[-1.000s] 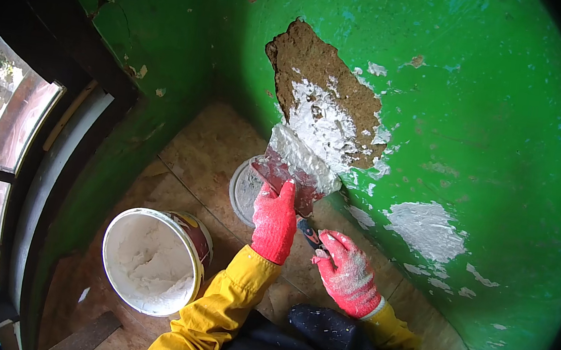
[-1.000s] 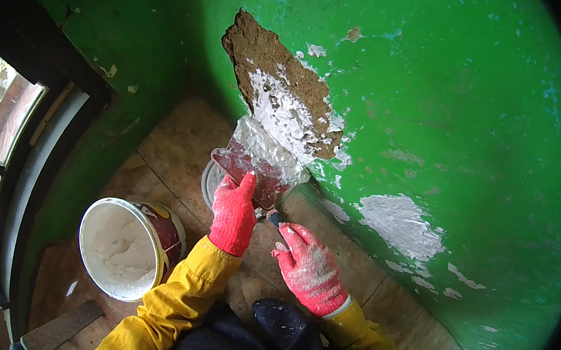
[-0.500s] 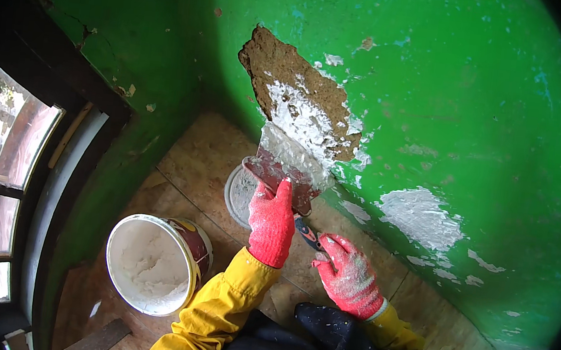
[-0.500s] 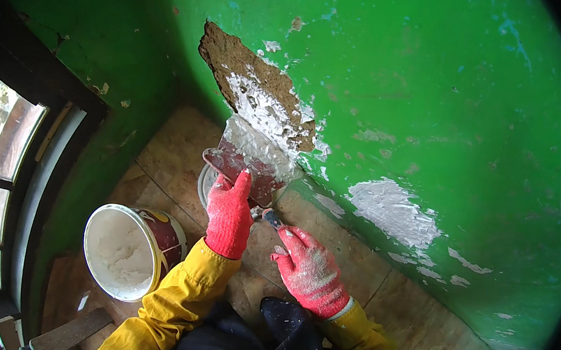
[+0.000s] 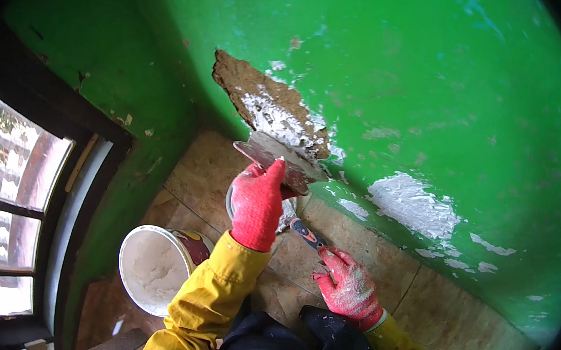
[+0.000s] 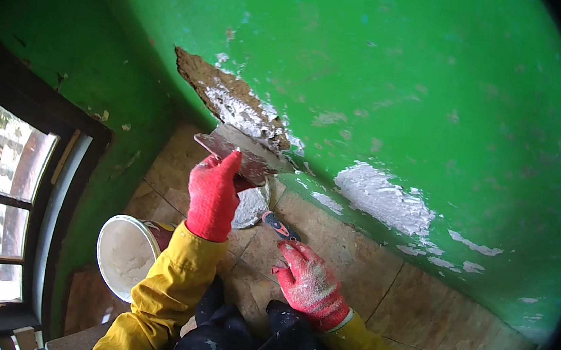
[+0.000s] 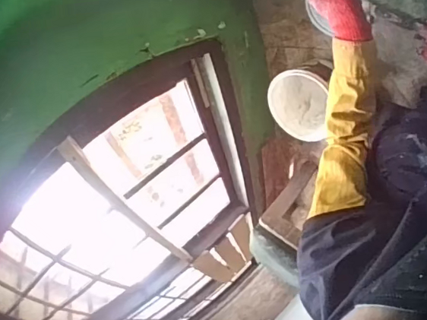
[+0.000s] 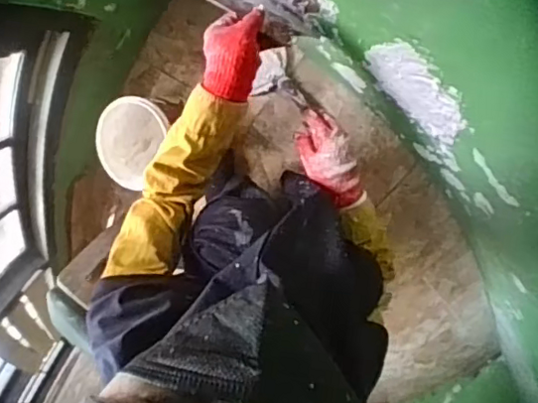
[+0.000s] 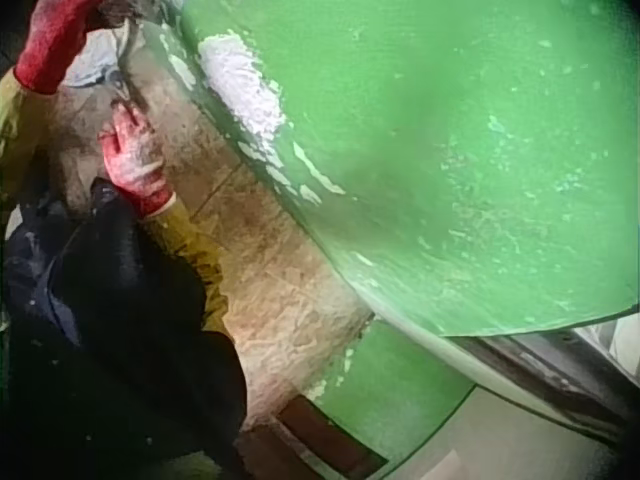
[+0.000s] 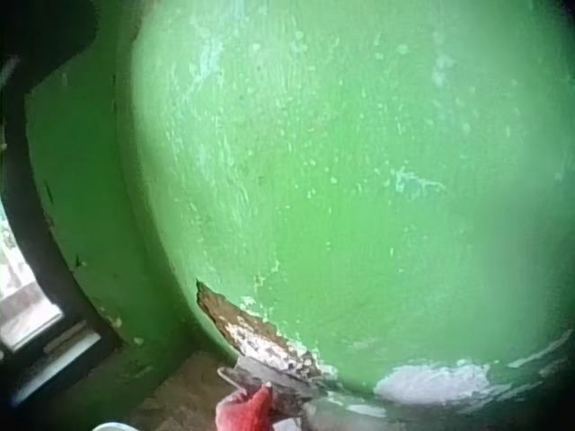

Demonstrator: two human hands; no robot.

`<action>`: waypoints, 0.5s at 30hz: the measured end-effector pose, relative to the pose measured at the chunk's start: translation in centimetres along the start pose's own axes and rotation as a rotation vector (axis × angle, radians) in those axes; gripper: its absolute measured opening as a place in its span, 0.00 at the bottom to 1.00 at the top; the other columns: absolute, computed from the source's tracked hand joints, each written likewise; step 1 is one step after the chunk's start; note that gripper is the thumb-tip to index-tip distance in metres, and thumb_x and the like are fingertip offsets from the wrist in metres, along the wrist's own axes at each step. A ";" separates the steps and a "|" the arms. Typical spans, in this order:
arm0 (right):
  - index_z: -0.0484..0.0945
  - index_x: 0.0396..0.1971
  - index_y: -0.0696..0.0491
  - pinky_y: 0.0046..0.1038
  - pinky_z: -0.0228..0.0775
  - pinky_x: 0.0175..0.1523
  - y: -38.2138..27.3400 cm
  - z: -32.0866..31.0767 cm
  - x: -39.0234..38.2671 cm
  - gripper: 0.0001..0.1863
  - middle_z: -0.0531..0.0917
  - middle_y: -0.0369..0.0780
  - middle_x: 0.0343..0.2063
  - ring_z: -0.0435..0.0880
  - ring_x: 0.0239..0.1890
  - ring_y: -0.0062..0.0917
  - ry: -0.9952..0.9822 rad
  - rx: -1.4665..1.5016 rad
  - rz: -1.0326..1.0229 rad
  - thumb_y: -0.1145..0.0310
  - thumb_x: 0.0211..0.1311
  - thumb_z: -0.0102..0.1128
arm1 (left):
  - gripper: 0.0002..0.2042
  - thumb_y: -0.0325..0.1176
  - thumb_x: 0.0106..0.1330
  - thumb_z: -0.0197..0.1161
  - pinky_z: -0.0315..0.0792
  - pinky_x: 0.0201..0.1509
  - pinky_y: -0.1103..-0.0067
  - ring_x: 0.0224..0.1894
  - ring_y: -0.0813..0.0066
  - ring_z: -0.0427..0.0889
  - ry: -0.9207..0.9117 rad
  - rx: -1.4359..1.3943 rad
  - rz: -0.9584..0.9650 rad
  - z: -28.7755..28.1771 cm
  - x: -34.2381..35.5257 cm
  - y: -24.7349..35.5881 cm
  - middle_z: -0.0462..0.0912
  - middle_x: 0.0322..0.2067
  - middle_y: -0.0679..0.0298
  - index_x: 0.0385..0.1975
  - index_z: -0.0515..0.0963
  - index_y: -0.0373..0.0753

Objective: The person scoops wall plaster from a bucket using a putty knife and applies it onto damaged sections of a wall, spreading it with a putty knife.

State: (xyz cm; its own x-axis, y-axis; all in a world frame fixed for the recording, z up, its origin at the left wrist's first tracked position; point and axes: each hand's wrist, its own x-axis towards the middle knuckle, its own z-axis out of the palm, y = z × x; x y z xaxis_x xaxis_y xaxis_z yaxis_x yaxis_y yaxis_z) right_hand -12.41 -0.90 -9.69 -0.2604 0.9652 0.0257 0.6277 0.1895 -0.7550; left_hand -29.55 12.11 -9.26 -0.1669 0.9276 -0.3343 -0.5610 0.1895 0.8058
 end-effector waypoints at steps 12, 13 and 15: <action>0.74 0.48 0.57 0.34 0.73 0.45 1.9 0.4 -1.7 0.23 0.79 0.47 0.42 0.79 0.44 0.41 0.142 0.179 -0.104 0.73 0.47 0.63 | 0.12 0.24 0.63 0.53 0.80 0.42 0.69 0.39 0.58 0.82 -0.281 0.253 0.062 2.2 2.5 4.3 0.78 0.38 0.48 0.43 0.71 0.22; 0.74 0.48 0.57 0.34 0.73 0.45 1.9 0.4 -1.8 0.23 0.79 0.47 0.42 0.79 0.44 0.40 0.146 0.191 -0.093 0.73 0.47 0.63 | 0.12 0.21 0.63 0.52 0.80 0.45 0.68 0.40 0.57 0.81 -0.352 0.284 0.142 1.9 2.6 4.5 0.78 0.40 0.47 0.45 0.70 0.22; 0.74 0.47 0.57 0.34 0.73 0.45 2.0 0.2 -1.9 0.23 0.79 0.47 0.42 0.79 0.44 0.40 0.161 0.234 -0.083 0.73 0.47 0.63 | 0.16 0.15 0.61 0.49 0.78 0.49 0.66 0.45 0.55 0.79 -0.477 0.645 0.343 1.0 3.1 5.1 0.75 0.45 0.46 0.50 0.67 0.22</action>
State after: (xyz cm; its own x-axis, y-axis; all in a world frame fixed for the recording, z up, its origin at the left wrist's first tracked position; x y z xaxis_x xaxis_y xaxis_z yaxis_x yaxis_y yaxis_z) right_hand -10.81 -2.35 -11.36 -0.1726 0.9679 0.1829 0.4184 0.2401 -0.8760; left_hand -32.11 16.28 -5.69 0.1962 0.9753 0.1012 0.0507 -0.1132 0.9923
